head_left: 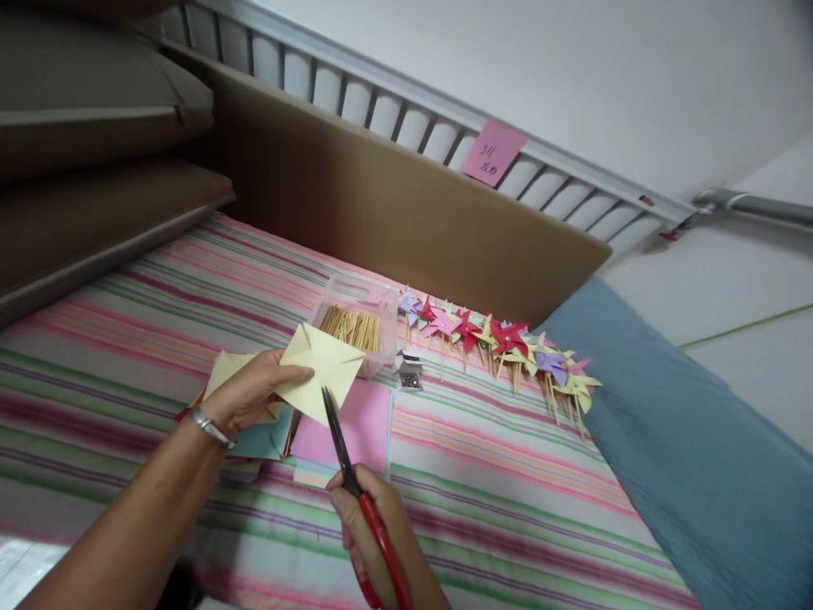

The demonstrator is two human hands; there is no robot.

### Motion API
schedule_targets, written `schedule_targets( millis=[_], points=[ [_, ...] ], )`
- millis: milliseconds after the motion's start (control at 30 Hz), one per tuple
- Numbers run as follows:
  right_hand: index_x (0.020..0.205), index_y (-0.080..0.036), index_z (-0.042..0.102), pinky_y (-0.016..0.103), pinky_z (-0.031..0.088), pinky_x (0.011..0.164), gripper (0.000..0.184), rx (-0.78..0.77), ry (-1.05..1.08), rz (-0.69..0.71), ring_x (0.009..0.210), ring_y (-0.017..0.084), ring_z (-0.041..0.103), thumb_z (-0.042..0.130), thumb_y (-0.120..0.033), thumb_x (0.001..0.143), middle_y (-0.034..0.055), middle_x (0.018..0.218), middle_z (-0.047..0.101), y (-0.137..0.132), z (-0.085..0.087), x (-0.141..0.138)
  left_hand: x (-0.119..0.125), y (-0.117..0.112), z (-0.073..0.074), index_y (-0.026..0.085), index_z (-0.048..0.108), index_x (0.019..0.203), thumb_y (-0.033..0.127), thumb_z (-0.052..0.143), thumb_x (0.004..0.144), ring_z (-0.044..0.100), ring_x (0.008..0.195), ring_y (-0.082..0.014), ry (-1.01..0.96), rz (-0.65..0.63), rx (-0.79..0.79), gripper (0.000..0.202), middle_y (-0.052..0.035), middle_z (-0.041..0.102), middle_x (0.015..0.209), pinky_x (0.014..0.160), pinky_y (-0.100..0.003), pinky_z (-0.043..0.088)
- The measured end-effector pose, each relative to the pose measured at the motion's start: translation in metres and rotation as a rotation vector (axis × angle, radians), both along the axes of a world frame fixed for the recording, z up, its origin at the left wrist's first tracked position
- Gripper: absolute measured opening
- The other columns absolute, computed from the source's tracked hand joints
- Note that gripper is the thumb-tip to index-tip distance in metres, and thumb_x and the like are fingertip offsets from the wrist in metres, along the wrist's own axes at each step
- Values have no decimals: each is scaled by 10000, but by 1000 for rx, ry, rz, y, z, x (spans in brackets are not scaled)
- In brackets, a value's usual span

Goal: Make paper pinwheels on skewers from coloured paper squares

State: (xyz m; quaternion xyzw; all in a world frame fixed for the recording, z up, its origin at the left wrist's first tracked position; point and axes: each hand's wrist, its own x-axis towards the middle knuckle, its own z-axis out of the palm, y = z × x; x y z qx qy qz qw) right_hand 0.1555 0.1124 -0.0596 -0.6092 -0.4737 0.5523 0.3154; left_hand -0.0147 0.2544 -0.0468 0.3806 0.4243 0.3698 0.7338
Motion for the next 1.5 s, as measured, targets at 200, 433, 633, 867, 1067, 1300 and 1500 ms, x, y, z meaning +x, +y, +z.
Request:
schedule_targets(
  millis=[200, 433, 633, 867, 1067, 1300, 1500],
  points=[
    [799, -159, 572, 158, 275, 364, 411, -2, -34, -13, 366, 45, 341, 590, -565, 740, -77, 463, 405, 5, -6, 2, 2, 0, -1, 107, 707, 810, 239, 768, 558, 643, 610, -191, -5, -10, -7, 291, -90, 723, 755, 519, -213, 468],
    [820, -156, 593, 165, 270, 386, 353, 56, -87, 7, 408, 58, 351, 585, -504, 767, -65, 492, 402, 5, -15, 3, 1, 0, -1, 110, 705, 838, 247, 753, 581, 649, 645, -192, 5, -22, 9, 295, -92, 727, 796, 547, -214, 475],
    [800, -157, 597, 173, 288, 391, 374, 57, -102, 5, 425, 67, 366, 586, -527, 751, -54, 506, 417, 6, -16, 3, 1, 0, -1, 110, 709, 808, 252, 759, 562, 649, 619, -199, 16, -9, 5, 288, -99, 726, 764, 517, -218, 461],
    [775, -154, 586, 176, 280, 396, 291, 30, -79, -10, 429, 72, 366, 591, -445, 757, -61, 481, 405, 7, -21, 2, 3, 1, 1, 111, 708, 760, 227, 759, 538, 643, 604, -202, 1, 11, -6, 255, -94, 722, 733, 524, -231, 472],
    [777, -159, 575, 179, 283, 407, 257, 25, -96, -24, 430, 69, 356, 581, -416, 770, -62, 496, 399, 5, -11, -2, 2, 0, 1, 102, 703, 770, 233, 758, 528, 648, 609, -208, 7, 15, 2, 281, -100, 722, 736, 526, -238, 476],
    [929, -172, 580, 171, 297, 394, 168, 20, -197, -17, 415, 68, 387, 503, -242, 798, -56, 563, 424, -1, -2, -5, 1, 2, -2, 94, 690, 781, 249, 760, 524, 652, 623, -217, 29, 30, 6, 308, -105, 719, 739, 543, -250, 478],
    [1050, -164, 570, 213, 441, 642, 342, 100, -228, 129, 634, 123, 580, 444, -76, 744, -9, 650, 602, -6, 7, 6, -10, 5, 8, 104, 665, 776, 270, 771, 505, 629, 574, -198, 36, 121, -8, 335, -76, 707, 664, 515, -250, 459]
  ],
)
